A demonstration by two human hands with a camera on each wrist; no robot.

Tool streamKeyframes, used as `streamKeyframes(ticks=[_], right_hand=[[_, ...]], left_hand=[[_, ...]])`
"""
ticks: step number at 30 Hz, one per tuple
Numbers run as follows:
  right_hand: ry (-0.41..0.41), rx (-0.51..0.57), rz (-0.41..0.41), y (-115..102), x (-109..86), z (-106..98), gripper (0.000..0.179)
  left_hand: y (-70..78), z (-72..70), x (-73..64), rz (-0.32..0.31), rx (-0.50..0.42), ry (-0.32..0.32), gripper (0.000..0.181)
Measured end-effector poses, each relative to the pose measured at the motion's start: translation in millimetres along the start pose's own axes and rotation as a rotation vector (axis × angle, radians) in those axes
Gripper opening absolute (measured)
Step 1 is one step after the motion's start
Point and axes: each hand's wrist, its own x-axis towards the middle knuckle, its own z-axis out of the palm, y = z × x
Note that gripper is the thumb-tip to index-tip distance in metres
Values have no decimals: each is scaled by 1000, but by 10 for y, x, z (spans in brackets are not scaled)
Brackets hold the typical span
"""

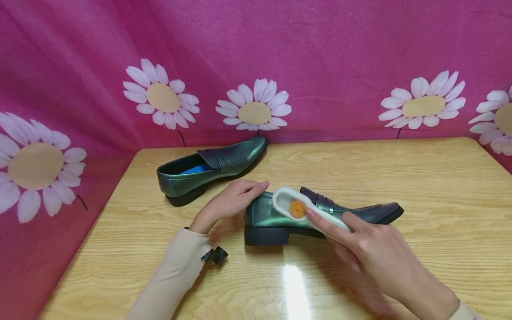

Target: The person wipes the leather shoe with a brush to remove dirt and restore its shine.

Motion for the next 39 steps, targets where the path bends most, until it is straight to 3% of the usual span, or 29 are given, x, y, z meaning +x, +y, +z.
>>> streamKeyframes(ticks=[1, 4, 6, 10, 13, 20, 26, 30, 35, 39], right_hand=[[-25, 16, -17, -3, -2, -1, 83], [-110, 72, -86, -26, -6, 6, 71], [-151, 92, -86, -39, -8, 6, 66], [-110, 67, 27, -37, -7, 4, 71], [-52, 49, 72, -24, -7, 6, 63], [-173, 119, -7, -37, -22, -37, 75], [-20, 61, 32, 7, 0, -5, 47], [57, 23, 27, 18, 13, 28, 54], [99, -1, 39, 17, 33, 38, 54], [72, -4, 57, 17, 26, 36, 55]], left_hand=[[0, 1, 0, 0, 2, -1, 42], [15, -1, -8, -4, 2, -3, 42], [19, 2, -9, -9, 4, -2, 41], [22, 8, -4, -11, 7, -1, 41], [27, 8, -6, -10, 10, 0, 41], [42, 0, -20, -5, 6, 0, 42], [36, 1, -23, -2, 5, -1, 41], [33, 0, -18, -6, 5, 1, 41], [28, -4, -8, -9, 7, 0, 42], [23, 1, -5, -16, 9, -1, 42]])
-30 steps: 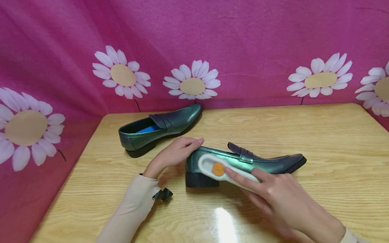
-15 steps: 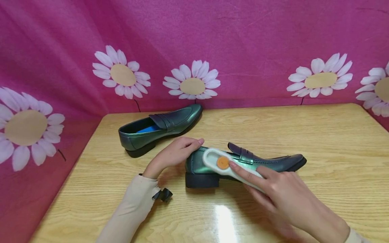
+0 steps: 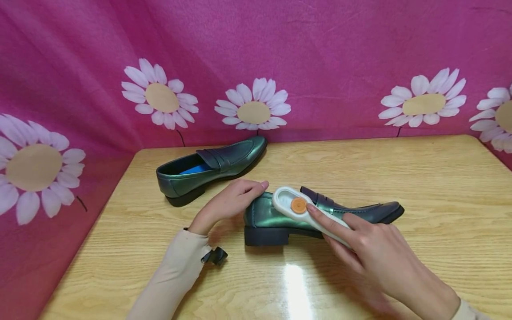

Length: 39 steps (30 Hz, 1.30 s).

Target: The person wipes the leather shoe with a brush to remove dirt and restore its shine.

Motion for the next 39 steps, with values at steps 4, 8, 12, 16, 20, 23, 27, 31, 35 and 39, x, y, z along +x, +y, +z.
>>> streamKeyframes(ticks=[4, 8, 12, 16, 20, 23, 27, 31, 35, 39], right_hand=[[-3, -5, 3, 0, -6, -2, 56], [-45, 28, -16, -5, -18, -17, 50], [-163, 99, -98, -24, -37, -36, 51], [-189, 125, -192, -31, -44, -33, 48], [-85, 52, -142, -9, -32, -51, 46], [-18, -10, -82, 23, -20, -67, 51], [-82, 43, -121, 39, -23, -67, 51], [-197, 148, -194, 20, -31, -58, 49], [-206, 163, -154, 24, -33, -75, 78], [-115, 101, -75, 74, -31, -98, 59]], left_hand=[[0, 0, 0, -2, -3, -3, 41], [4, -1, -8, 2, -10, -2, 41], [11, 1, -22, 6, -21, -1, 41], [14, 0, -27, -2, -22, -4, 41], [6, -1, -21, 1, -19, -7, 40], [-2, 2, -14, -1, -23, -7, 40], [-3, 3, -20, -4, -24, -6, 41], [5, 1, -30, -4, -21, -2, 41], [7, 1, -28, -2, -20, 1, 41], [9, -3, -24, 1, -14, -1, 41]])
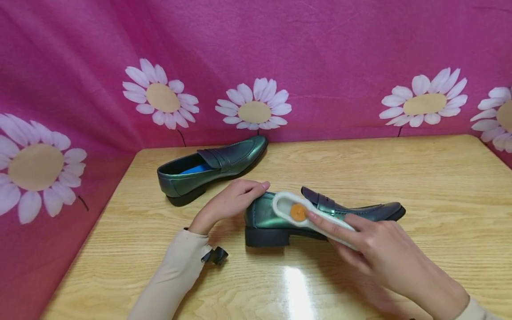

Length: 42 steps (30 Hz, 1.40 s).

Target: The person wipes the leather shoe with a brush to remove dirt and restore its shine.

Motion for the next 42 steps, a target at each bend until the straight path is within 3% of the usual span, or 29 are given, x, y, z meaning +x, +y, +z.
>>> streamKeyframes(ticks=[3, 8, 16, 21, 28, 33, 39, 42], right_hand=[[12, -8, 21, 29, -6, -16, 54], [-63, 43, -9, 41, -36, -46, 72], [13, 27, -14, 108, -42, -39, 51], [-62, 65, -33, 85, -50, -30, 60], [12, 2, 27, 130, -67, -28, 67], [-62, 59, 23, 101, -67, -21, 68], [53, -55, 79, 137, -50, -25, 59], [66, -78, 124, 146, -50, -27, 61]], left_hand=[[5, -6, -5, -3, 3, -2, 41], [7, -11, -12, -3, 5, -5, 40], [21, -17, 3, -8, 28, -4, 43], [22, -15, 23, -13, 43, -1, 43], [31, 3, 37, -62, 48, 2, 43], [33, 3, 12, -66, 57, 6, 43], [27, -1, 13, -92, 80, 6, 44], [22, 1, 16, -94, 86, 6, 44]])
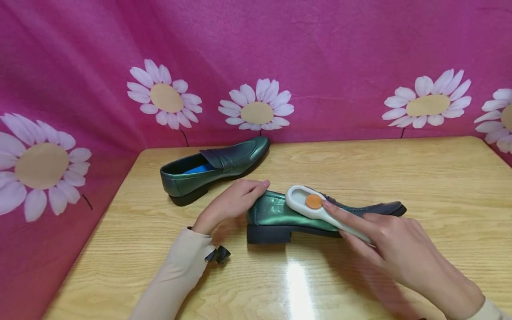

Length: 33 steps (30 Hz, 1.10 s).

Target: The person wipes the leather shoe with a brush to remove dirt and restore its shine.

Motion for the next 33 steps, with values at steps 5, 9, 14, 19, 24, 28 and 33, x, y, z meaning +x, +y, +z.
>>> streamKeyframes(ticks=[5, 9, 14, 19, 24, 28, 33], right_hand=[[47, 17, 12, 16, 1, 0, 61], [19, 62, -34, 48, -11, -26, 63], [-65, 132, -161, 75, -31, -47, 63], [-82, 161, -209, 86, -24, -45, 52], [12, 108, -177, 144, -21, -70, 35], [66, 82, -160, 176, -13, -80, 38], [14, 85, -138, 184, -18, -108, 40]], left_hand=[[2, 6, 4, 26, 4, 1, 45], [13, 5, 2, 29, 16, -3, 45], [26, 3, -12, 31, 24, -3, 44], [38, 8, -24, 23, 33, -1, 45], [35, 11, -24, 15, 40, -4, 45], [35, 6, -21, 2, 44, -8, 45], [38, 1, -22, -12, 41, -13, 44]])
